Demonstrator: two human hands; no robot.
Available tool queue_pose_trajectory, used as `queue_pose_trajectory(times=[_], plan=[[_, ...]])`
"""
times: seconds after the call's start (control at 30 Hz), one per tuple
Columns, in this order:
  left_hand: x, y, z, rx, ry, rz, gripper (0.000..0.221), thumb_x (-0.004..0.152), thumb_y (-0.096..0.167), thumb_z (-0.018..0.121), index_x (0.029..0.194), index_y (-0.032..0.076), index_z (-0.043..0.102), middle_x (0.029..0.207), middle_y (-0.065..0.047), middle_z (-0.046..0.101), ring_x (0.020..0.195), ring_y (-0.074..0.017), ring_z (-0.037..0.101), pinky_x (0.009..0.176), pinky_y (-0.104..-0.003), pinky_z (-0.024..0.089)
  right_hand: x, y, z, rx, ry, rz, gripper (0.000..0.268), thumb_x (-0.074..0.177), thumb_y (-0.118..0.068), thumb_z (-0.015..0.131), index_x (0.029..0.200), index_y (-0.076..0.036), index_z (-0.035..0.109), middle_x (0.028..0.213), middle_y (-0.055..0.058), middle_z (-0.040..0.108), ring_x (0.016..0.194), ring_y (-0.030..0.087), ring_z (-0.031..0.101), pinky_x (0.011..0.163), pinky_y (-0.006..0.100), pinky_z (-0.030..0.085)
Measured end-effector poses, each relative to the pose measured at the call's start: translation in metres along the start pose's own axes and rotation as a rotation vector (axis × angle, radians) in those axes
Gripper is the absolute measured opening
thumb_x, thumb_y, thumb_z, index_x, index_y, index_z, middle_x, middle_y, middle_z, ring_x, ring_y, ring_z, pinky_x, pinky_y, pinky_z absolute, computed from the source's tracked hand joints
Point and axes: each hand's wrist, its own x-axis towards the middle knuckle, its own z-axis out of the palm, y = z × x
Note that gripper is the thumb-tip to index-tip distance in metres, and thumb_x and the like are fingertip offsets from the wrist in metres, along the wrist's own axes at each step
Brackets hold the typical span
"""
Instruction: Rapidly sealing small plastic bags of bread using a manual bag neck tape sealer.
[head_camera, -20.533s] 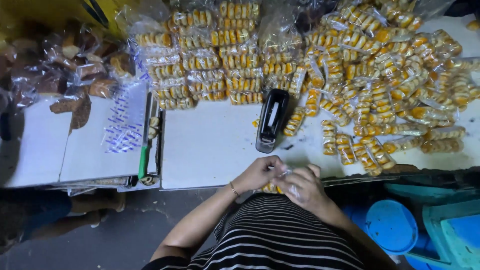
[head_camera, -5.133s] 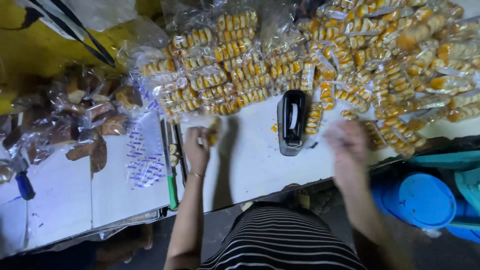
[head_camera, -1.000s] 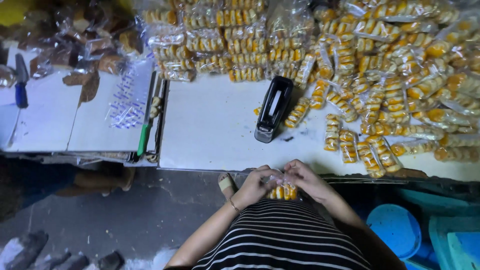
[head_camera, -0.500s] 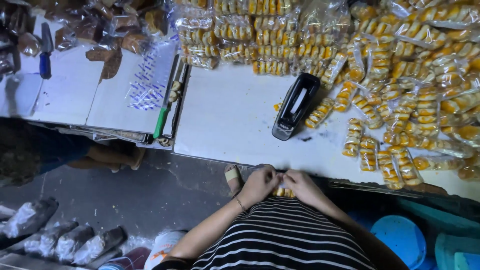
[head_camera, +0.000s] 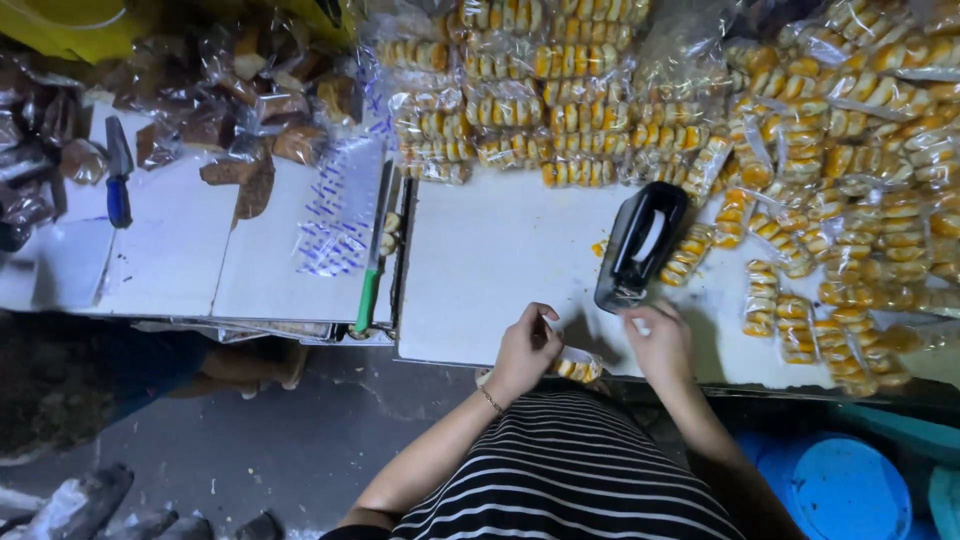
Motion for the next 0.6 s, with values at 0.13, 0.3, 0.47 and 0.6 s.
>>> queue_pose_trajectory(times=[0.13, 0.3, 0.47, 0.6], plan=[[0.012, 0.014, -0.025, -0.013, -0.008, 0.074, 0.024, 0.091, 0.013, 0.062, 0.114, 0.011, 0.058, 0.079, -0.015, 0.068, 0.076, -0.037, 0.068, 0.071, -0.046, 0.055, -0.02, -0.012, 0.021, -0.009, 0.005, -0.096, 0.009, 0.086, -0.026, 0.079, 0.086, -0.017, 0.081, 0.081, 0.004, 0.063, 0.084, 0.023, 0.066, 0.079, 0.034, 0.054], [0.015, 0.015, -0.03, -0.051, -0.001, 0.195, 0.021, 0.095, 0.01, 0.052, 0.116, 0.011, 0.055, 0.08, -0.019, 0.065, 0.078, -0.041, 0.068, 0.07, -0.049, 0.054, -0.028, -0.065, 0.048, 0.233, -0.038, -0.116, 0.016, 0.089, -0.02, 0.077, 0.104, -0.013, 0.077, 0.117, 0.013, 0.056, 0.108, 0.037, 0.061, 0.083, 0.041, 0.053], [0.055, 0.007, -0.029, -0.157, -0.044, 0.322, 0.018, 0.094, 0.013, 0.057, 0.11, 0.006, 0.055, 0.083, -0.018, 0.066, 0.074, -0.0304, 0.065, 0.067, -0.041, 0.053, -0.046, -0.112, 0.048, 0.497, 0.103, 0.125, 0.019, 0.097, -0.001, 0.065, 0.117, -0.001, 0.066, 0.109, 0.021, 0.068, 0.102, 0.03, 0.07, 0.085, 0.043, 0.056], [0.21, -0.004, -0.087, -0.256, -0.45, 0.298, 0.014, 0.098, 0.031, 0.053, 0.096, 0.017, 0.055, 0.094, 0.001, 0.061, 0.09, -0.0127, 0.058, 0.086, -0.031, 0.049, -0.062, -0.103, 0.06, 0.622, 0.067, 0.198, 0.042, 0.075, -0.002, 0.086, 0.114, -0.006, 0.069, 0.111, 0.009, 0.075, 0.094, 0.014, 0.071, 0.081, 0.024, 0.058]])
